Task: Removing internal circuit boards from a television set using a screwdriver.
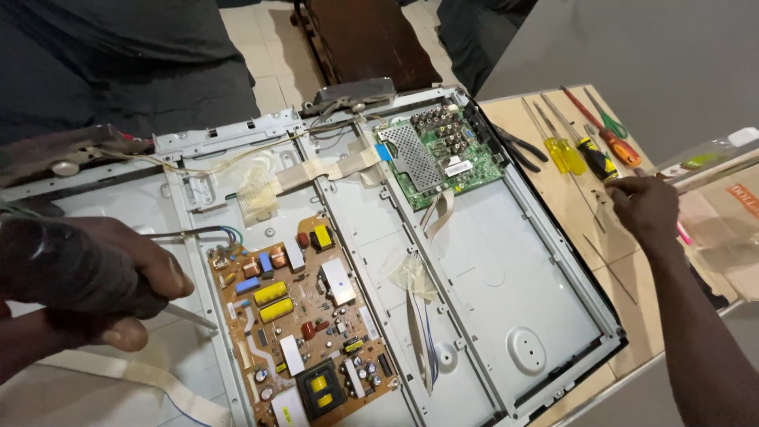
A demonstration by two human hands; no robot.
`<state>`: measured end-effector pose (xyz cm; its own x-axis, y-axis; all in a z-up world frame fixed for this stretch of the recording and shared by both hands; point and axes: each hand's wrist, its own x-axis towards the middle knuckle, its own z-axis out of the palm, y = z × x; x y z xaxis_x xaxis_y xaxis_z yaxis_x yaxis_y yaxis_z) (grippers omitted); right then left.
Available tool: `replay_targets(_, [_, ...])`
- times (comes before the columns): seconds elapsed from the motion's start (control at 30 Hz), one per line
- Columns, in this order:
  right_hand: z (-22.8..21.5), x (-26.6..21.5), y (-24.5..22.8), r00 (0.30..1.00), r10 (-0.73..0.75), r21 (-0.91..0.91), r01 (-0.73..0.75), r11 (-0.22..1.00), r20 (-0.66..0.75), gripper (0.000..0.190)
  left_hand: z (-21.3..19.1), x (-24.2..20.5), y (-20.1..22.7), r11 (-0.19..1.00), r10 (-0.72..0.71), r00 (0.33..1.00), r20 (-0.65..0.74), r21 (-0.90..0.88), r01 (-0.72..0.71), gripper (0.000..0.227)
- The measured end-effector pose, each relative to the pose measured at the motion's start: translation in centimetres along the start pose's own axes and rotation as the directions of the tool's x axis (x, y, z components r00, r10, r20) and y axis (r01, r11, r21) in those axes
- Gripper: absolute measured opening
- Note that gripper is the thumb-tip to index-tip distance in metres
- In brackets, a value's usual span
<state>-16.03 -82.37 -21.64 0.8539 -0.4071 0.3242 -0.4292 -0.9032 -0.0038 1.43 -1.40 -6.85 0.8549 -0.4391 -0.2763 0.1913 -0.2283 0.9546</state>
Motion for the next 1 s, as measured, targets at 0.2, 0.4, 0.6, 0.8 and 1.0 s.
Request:
replay_targets(0.2, [-9.2, -2.8, -14.6, 0.967, 0.217, 0.449, -0.255, 0.856, 0.133, 0.042, 3.2, -2.5, 7.4, 0.814, 0.426, 0.869, 0.252, 0.311, -0.490, 0.025])
replay_targets(0.4, [-17.5, -7.1, -30.4, 0.996, -0.064, 0.576, 0.014, 0.817, 0.065, 0.031, 8.1, -0.8, 8.5, 0.521, 0.701, 0.542, 0.463, 0.186, -0.833, 0.020])
replay_targets(0.6, [-26.5, -9.6, -42.7, 0.919, -0.391, 0.746, 0.294, 0.598, -0.048, 0.032, 12.3, -0.1, 8.0, 0.665, 0.656, 0.646, 0.390, 0.104, -0.739, 0.020])
replay_targets(0.8, [-26.5, -9.4, -46.6, 0.886, -0.423, 0.682, 0.428, 0.593, -0.188, 0.060, 13.7, 0.9, 7.4, 0.701, 0.618, 0.678, 0.398, 0.111, -0.704, 0.024])
replay_targets(1.0, [-24.5, -8.9, -46.2, 0.839, -0.423, 0.538, 0.544, 0.644, -0.342, 0.042, 14.2, 1.4, 7.4, 0.817, 0.520, 0.765, 0.380, 0.041, -0.576, 0.013])
